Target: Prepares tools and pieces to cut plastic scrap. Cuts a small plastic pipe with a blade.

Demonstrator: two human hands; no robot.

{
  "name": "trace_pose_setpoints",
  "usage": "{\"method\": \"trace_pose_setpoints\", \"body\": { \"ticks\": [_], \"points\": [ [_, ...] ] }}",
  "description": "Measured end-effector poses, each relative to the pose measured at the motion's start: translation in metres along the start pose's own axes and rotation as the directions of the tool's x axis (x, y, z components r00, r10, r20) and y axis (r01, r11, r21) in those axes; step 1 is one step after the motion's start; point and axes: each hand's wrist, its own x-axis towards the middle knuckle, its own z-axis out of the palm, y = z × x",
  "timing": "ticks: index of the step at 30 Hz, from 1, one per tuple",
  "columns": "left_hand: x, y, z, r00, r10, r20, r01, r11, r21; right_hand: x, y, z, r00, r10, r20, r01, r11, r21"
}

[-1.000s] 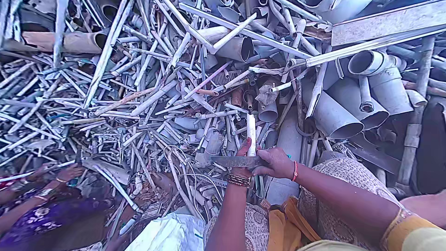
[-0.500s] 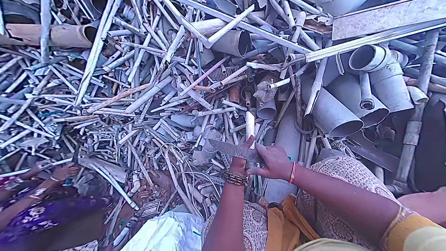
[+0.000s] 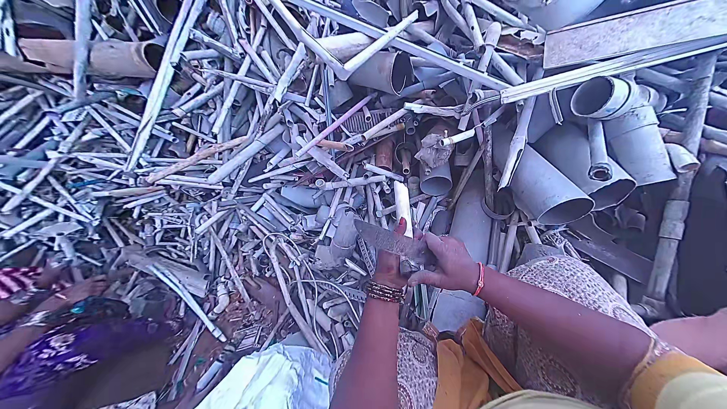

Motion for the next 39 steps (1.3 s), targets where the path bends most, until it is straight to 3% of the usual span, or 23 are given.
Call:
{"method": "trace_pose_setpoints", "body": {
  "ticks": [7,12,16,21,26,31,34,36,37,39],
  "points": [
    [0.006,-0.004,-0.006,0.999,0.027,0.021,-0.025,0.997,-0.071,0.003,-0.005,-0.004,0.988,0.135,0.081,-0.126,0.986,-0.107],
    [0.015,-0.008,-0.014,0.995,-0.046,0.092,0.063,0.98,-0.189,-0.002,-0.014,0.001,0.98,0.163,0.113,-0.13,0.959,-0.251],
    [0.014,-0.007,-0.008,0.998,-0.055,-0.039,0.051,0.993,-0.11,0.005,-0.022,-0.009,0.918,0.279,0.281,-0.202,0.94,-0.273],
    [0.013,-0.008,-0.007,0.992,0.018,-0.124,-0.01,0.998,0.06,0.013,-0.021,-0.017,0.845,0.31,0.435,-0.217,0.944,-0.25],
    [0.015,-0.01,-0.007,0.966,0.195,-0.167,-0.173,0.975,0.137,0.014,-0.022,-0.02,0.822,0.353,0.447,-0.28,0.934,-0.222],
    [0.013,-0.013,-0.004,0.86,0.449,-0.243,-0.385,0.882,0.271,0.013,-0.022,-0.018,0.821,0.409,0.399,-0.387,0.912,-0.138],
    [0.011,-0.016,-0.005,0.832,0.519,-0.197,-0.468,0.846,0.255,0.011,-0.021,-0.018,0.856,0.378,0.351,-0.359,0.925,-0.122],
    [0.012,-0.014,-0.007,0.904,0.414,-0.107,-0.41,0.91,0.058,0.008,-0.017,-0.015,0.907,0.287,0.307,-0.276,0.958,-0.08],
    [0.012,-0.012,-0.005,0.949,0.311,-0.051,-0.313,0.949,-0.044,0.007,-0.014,-0.014,0.921,0.242,0.306,-0.248,0.968,-0.019],
    [0.012,-0.009,-0.006,0.981,0.179,0.08,-0.167,0.976,-0.141,0.009,-0.009,-0.018,0.9,0.196,0.39,-0.287,0.939,0.19]
  ]
}}
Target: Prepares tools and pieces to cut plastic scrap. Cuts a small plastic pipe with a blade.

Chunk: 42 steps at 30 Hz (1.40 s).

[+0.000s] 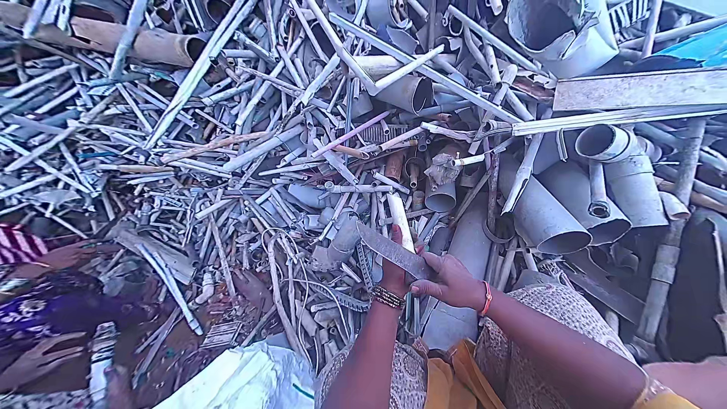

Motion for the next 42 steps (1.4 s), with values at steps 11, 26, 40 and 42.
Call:
{"method": "trace_pose_setpoints", "body": {
  "ticks": [11,26,40,42],
  "points": [
    [0.0,0.011,0.01,0.99,-0.034,-0.14,0.032,0.999,-0.018,-0.002,0.008,0.001,0.948,-0.228,-0.225,0.302,0.866,0.399],
    [-0.011,0.002,0.009,0.981,-0.045,-0.188,0.073,0.987,0.143,-0.003,0.0,0.003,0.99,0.097,-0.101,-0.121,0.959,-0.257],
    [-0.008,0.005,-0.001,0.952,-0.267,-0.151,0.303,0.892,0.335,-0.006,-0.012,0.005,0.999,0.012,0.034,0.007,0.861,-0.508],
    [-0.008,0.005,-0.002,0.945,-0.275,-0.178,0.321,0.882,0.346,-0.005,-0.009,0.007,0.998,-0.056,0.029,0.063,0.833,-0.55]
  ]
}}
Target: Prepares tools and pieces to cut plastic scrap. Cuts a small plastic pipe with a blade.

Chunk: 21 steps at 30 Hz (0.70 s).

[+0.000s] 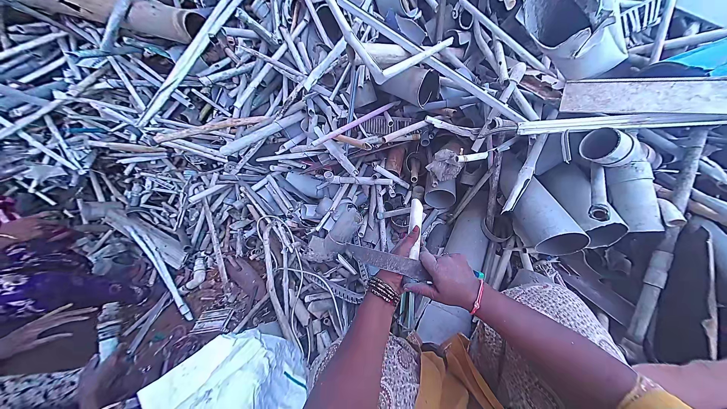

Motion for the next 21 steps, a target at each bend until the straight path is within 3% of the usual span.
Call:
{"method": "trace_pose_setpoints", "body": {
  "ticks": [3,4,5,6,7,8,9,13,16,21],
  "points": [
    [0.002,0.0,0.002,0.999,0.012,-0.041,-0.015,0.997,-0.072,0.001,0.014,0.016,0.947,-0.171,-0.272,0.159,0.985,-0.065],
    [0.003,0.0,0.003,1.0,0.028,-0.008,-0.029,0.991,-0.134,0.002,0.019,0.022,0.913,-0.175,-0.369,0.196,0.98,0.019],
    [0.003,0.001,0.003,0.998,0.053,0.034,-0.046,0.979,-0.197,0.003,0.02,0.025,0.903,-0.096,-0.419,0.202,0.955,0.217],
    [0.002,0.002,0.005,0.994,0.084,0.066,-0.066,0.97,-0.232,0.003,0.018,0.026,0.917,0.04,-0.397,0.174,0.856,0.487],
    [0.002,0.004,0.007,0.992,0.105,0.075,-0.085,0.969,-0.232,0.005,0.015,0.024,0.932,0.162,-0.323,0.129,0.686,0.716],
    [0.003,0.005,0.008,0.991,0.114,0.076,-0.094,0.969,-0.23,0.007,0.013,0.022,0.941,0.237,-0.243,0.076,0.549,0.832],
    [0.004,0.005,0.009,0.991,0.119,0.063,-0.102,0.967,-0.232,0.008,0.015,0.019,0.944,0.262,-0.202,0.033,0.533,0.846],
    [0.01,0.001,0.006,0.979,0.175,0.101,-0.136,0.941,-0.309,0.005,0.028,0.017,0.965,0.188,-0.184,-0.044,0.803,0.594],
    [0.014,-0.004,0.0,0.96,0.214,0.178,-0.134,0.916,-0.377,0.003,0.025,0.016,0.973,0.126,-0.194,-0.037,0.912,0.409],
    [0.011,0.002,0.002,0.986,0.145,0.086,-0.102,0.92,-0.378,-0.002,0.009,0.014,0.969,0.11,-0.222,-0.065,0.978,0.199]
  ]
}}
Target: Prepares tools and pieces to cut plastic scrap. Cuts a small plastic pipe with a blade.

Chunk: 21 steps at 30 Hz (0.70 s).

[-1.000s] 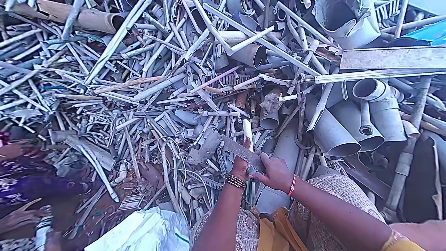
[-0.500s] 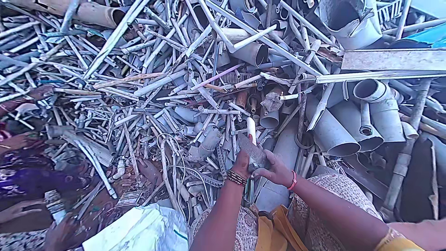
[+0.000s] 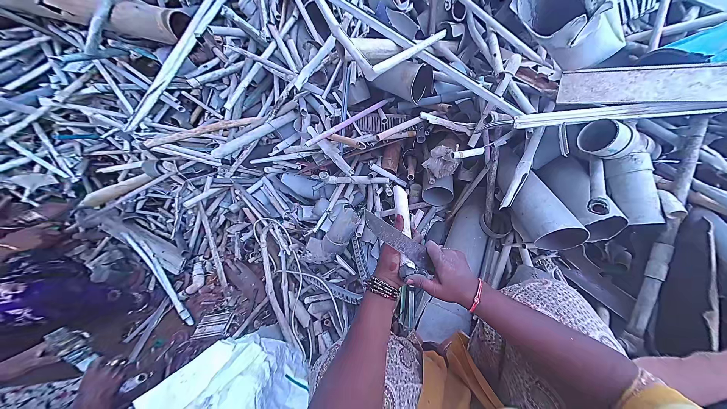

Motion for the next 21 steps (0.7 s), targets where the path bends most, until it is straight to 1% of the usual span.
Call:
{"method": "trace_pose_setpoints", "body": {
  "ticks": [3,5,7,10,13,15,17,19,21],
  "points": [
    [-0.001,0.0,-0.004,0.998,-0.035,0.057,0.026,0.988,0.152,-0.006,-0.007,0.005,1.0,-0.008,-0.026,0.006,0.999,-0.054],
    [-0.002,-0.001,-0.007,0.996,-0.05,0.072,0.036,0.982,0.186,-0.008,-0.012,0.003,1.0,0.021,0.016,-0.02,0.997,-0.075],
    [-0.003,-0.001,-0.008,0.997,-0.052,0.051,0.039,0.971,0.236,-0.008,-0.016,0.001,0.996,0.049,0.07,-0.042,0.995,-0.095],
    [-0.008,0.0,-0.003,0.999,-0.039,-0.008,0.039,0.926,0.375,-0.007,-0.015,-0.003,0.984,0.053,0.168,-0.042,0.997,-0.068],
    [-0.011,0.001,0.0,0.999,-0.006,-0.039,0.023,0.901,0.433,-0.008,-0.012,0.0,0.987,0.013,0.162,-0.008,0.999,-0.031],
    [-0.01,0.002,0.002,0.997,0.027,-0.068,0.007,0.887,0.462,-0.008,-0.01,0.004,0.994,-0.06,0.088,0.065,0.996,-0.055],
    [-0.011,0.002,0.004,0.994,0.059,-0.087,-0.009,0.873,0.488,-0.009,-0.006,0.011,0.985,-0.166,-0.037,0.161,0.981,-0.112],
    [-0.01,0.002,0.004,0.995,0.063,-0.083,-0.024,0.913,0.408,-0.008,-0.002,0.017,0.941,-0.285,-0.184,0.25,0.949,-0.191],
    [-0.009,0.002,0.006,0.996,0.041,-0.074,-0.021,0.966,0.259,-0.003,0.004,0.018,0.868,-0.385,-0.314,0.332,0.92,-0.21]
  ]
}}
